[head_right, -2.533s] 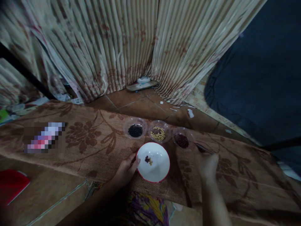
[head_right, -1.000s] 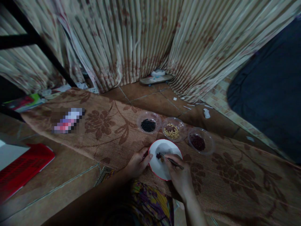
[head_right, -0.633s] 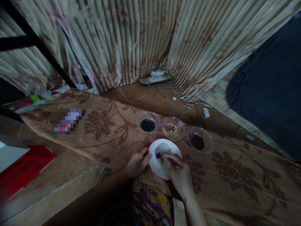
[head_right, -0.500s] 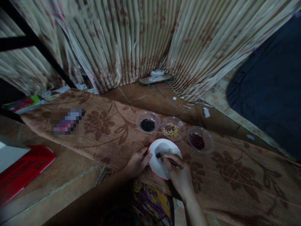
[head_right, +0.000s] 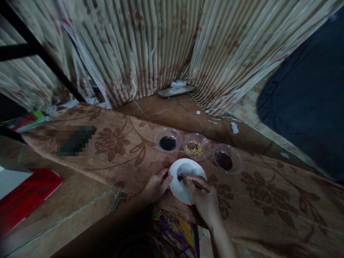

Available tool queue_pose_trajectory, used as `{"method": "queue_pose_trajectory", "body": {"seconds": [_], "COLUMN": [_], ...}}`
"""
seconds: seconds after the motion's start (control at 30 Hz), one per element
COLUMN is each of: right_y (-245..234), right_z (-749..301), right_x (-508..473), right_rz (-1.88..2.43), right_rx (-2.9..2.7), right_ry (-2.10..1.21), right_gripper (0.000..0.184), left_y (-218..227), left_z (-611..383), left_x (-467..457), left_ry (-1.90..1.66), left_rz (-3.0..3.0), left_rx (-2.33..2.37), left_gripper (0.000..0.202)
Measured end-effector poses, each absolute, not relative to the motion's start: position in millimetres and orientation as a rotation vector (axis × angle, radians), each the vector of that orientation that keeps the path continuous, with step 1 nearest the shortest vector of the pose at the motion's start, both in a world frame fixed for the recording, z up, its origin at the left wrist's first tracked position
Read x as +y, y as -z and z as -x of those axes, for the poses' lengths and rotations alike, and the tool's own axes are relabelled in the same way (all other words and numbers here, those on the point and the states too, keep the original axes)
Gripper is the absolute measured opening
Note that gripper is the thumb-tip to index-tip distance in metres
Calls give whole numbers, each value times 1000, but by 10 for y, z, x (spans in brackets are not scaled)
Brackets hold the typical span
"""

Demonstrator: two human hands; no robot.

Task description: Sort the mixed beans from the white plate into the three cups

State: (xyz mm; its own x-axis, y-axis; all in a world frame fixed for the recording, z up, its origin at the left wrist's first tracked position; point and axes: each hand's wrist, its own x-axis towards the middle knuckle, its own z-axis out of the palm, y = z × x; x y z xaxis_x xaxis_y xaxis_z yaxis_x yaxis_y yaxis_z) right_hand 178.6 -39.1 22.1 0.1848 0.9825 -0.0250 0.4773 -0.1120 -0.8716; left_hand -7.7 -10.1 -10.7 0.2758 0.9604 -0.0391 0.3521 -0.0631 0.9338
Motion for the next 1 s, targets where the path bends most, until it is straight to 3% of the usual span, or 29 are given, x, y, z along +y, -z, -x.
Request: {"method": "queue_pose_trajectory", "body": {"seconds": [0.13, 0.33, 0.47, 0.67, 0.83, 1.0], "right_y": [-284, -718, -718, -427, -543, -563], "right_z": [-1908, -2408, -2865, -3118, -2732, -2186], "right_x": [-406, -296, -83, 54, -175, -421], "right_rz": [1731, 1731, 1725, 1731, 1802, 1766], "right_rx": [-1301, -1153, -1021, -1030, -1004, -1025], "right_ry": [-770, -363, -219, -275, -320, -709], "right_gripper": [27, 22, 26, 36, 36, 33], "left_y": [117, 121, 94, 75, 74, 106], "left_z": [77, 83, 91, 90, 82, 88], "left_x": [-101, -87, -82, -79, -85, -90], "left_ry": [-808, -787, -786, -778, -766, -748], "left_rz": [-1591, -1590, -1578, -1571, -1550, -1574], "left_rx": [1240, 1226, 1216, 1217, 1238, 1246], "left_gripper": [30, 31, 32, 33, 33, 32]}}
